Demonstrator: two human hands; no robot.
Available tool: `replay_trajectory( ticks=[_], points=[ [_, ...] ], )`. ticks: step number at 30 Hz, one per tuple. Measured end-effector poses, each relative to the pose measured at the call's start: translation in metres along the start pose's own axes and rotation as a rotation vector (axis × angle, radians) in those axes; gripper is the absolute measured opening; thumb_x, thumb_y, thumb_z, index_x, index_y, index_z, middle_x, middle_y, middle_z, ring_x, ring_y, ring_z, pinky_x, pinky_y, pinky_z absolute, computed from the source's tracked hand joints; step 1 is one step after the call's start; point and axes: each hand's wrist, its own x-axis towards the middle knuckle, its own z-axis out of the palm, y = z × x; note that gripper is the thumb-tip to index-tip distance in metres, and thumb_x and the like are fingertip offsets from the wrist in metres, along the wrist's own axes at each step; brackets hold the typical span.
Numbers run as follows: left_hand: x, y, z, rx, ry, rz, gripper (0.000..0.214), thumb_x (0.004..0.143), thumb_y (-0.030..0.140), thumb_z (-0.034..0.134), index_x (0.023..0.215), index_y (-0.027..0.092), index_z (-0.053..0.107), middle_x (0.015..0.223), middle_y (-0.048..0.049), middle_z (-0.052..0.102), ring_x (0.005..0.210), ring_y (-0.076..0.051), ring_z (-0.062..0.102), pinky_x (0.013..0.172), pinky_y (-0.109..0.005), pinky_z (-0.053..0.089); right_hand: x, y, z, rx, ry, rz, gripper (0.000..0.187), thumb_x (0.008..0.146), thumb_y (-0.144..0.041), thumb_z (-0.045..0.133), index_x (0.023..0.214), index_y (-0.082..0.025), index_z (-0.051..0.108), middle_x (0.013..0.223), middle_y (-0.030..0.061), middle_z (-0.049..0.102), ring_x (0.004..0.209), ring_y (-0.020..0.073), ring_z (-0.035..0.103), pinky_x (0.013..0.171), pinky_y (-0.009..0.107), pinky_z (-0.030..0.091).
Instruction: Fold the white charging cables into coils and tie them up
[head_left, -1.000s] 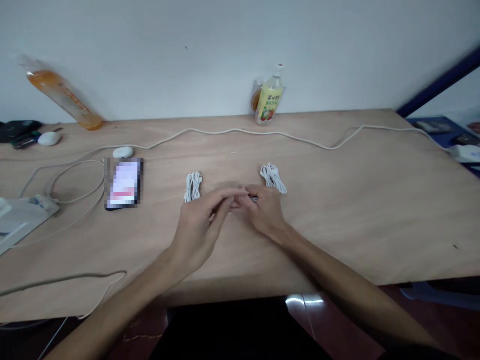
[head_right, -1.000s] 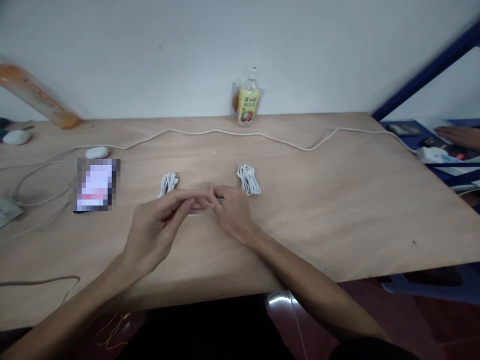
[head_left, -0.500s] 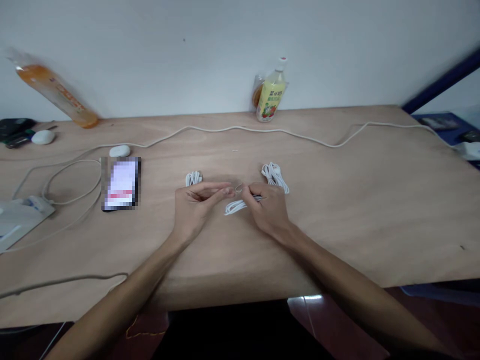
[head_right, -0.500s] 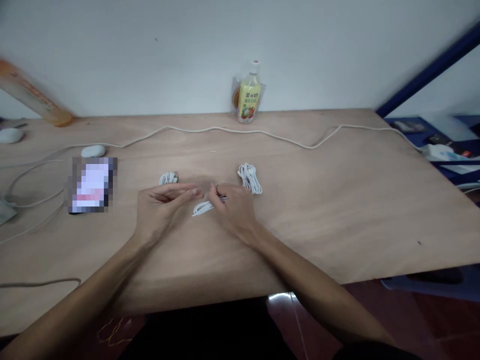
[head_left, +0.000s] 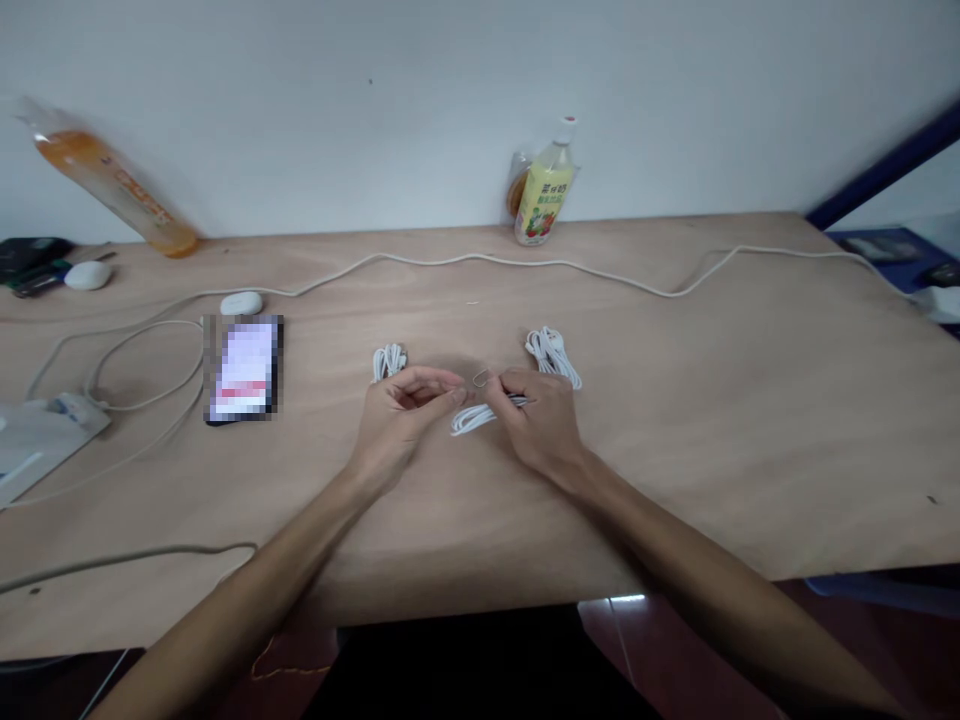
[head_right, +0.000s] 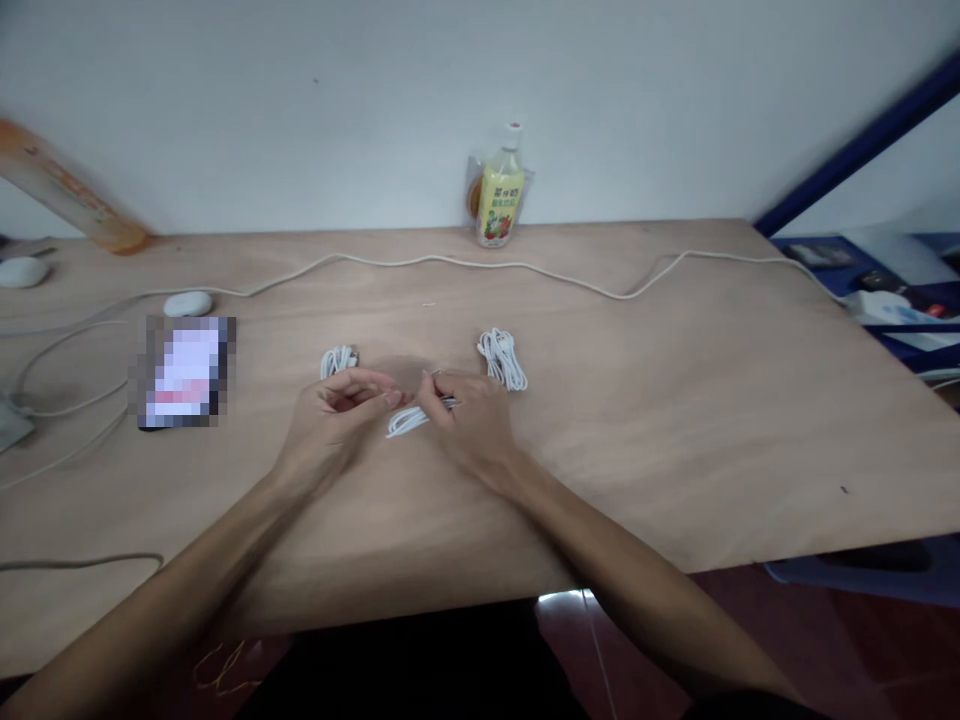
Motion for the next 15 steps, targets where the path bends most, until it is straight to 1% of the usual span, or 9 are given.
replay_trajectory(
  ticks=[2,4,6,9,12,15],
  points=[
    [0.0001,-0.0018,0.0000,-0.012,-0.024,-0.013,0.018,0.076,0.029,0.095,0.086,0.020,0.084,0.085,-0.0038,0.084,0.086,-0.021,0.082,0.086,-0.034,0.067,0.0000,0.0003,0.0001,0.004,-0.004,-0.003,0.043,0.099,-0.029,0.052,0.058,-0.024,0.041,0.050,-0.0038,0.039,0.049,0.0129,0.035,0.056,0.033,0.027],
    [0.0004,-0.0036,-0.0001,-0.007,-0.038,-0.029,0.018,0.077,0.030,0.093,0.088,0.020,0.084,0.088,-0.0048,0.085,0.089,-0.021,0.083,0.090,-0.036,0.067,-0.0001,0.0006,0.0002,0.011,-0.003,-0.011,0.043,0.099,-0.029,0.053,0.057,-0.024,0.041,0.050,-0.0038,0.039,0.049,0.0129,0.035,0.056,0.033,0.027],
    [0.0009,-0.0055,-0.0004,0.002,-0.048,-0.038,0.015,0.078,0.029,0.092,0.088,0.020,0.085,0.088,-0.0045,0.085,0.087,-0.020,0.082,0.088,-0.034,0.066,-0.0002,0.0008,0.0002,0.017,-0.006,-0.015,0.044,0.098,-0.028,0.053,0.056,-0.024,0.041,0.049,-0.0038,0.039,0.049,0.0129,0.034,0.056,0.033,0.027],
    [0.0019,-0.0084,-0.0010,-0.017,-0.078,-0.036,0.014,0.078,0.028,0.093,0.088,0.020,0.086,0.089,-0.0047,0.087,0.086,-0.020,0.082,0.086,-0.032,0.067,-0.0006,0.0009,0.0000,0.010,-0.018,-0.006,0.044,0.099,-0.029,0.052,0.056,-0.023,0.045,0.050,-0.0034,0.041,0.050,0.0132,0.035,0.057,0.033,0.028],
    [0.0019,-0.0096,-0.0004,-0.086,-0.109,-0.032,0.019,0.081,0.031,0.093,0.096,0.020,0.088,0.099,-0.0073,0.090,0.100,-0.025,0.085,0.098,-0.038,0.067,-0.0011,0.0014,-0.0001,0.002,-0.013,-0.001,0.045,0.100,-0.030,0.052,0.056,-0.023,0.047,0.050,-0.0030,0.043,0.051,0.0133,0.037,0.057,0.033,0.028],
    [0.0001,-0.0077,0.0013,-0.132,-0.111,-0.029,0.026,0.082,0.034,0.094,0.103,0.019,0.088,0.111,-0.0105,0.090,0.113,-0.029,0.084,0.109,-0.043,0.064,-0.0014,0.0024,0.0005,0.004,-0.006,-0.019,0.046,0.100,-0.028,0.053,0.055,-0.023,0.046,0.049,-0.0031,0.044,0.049,0.0130,0.036,0.056,0.032,0.030]
  ],
)
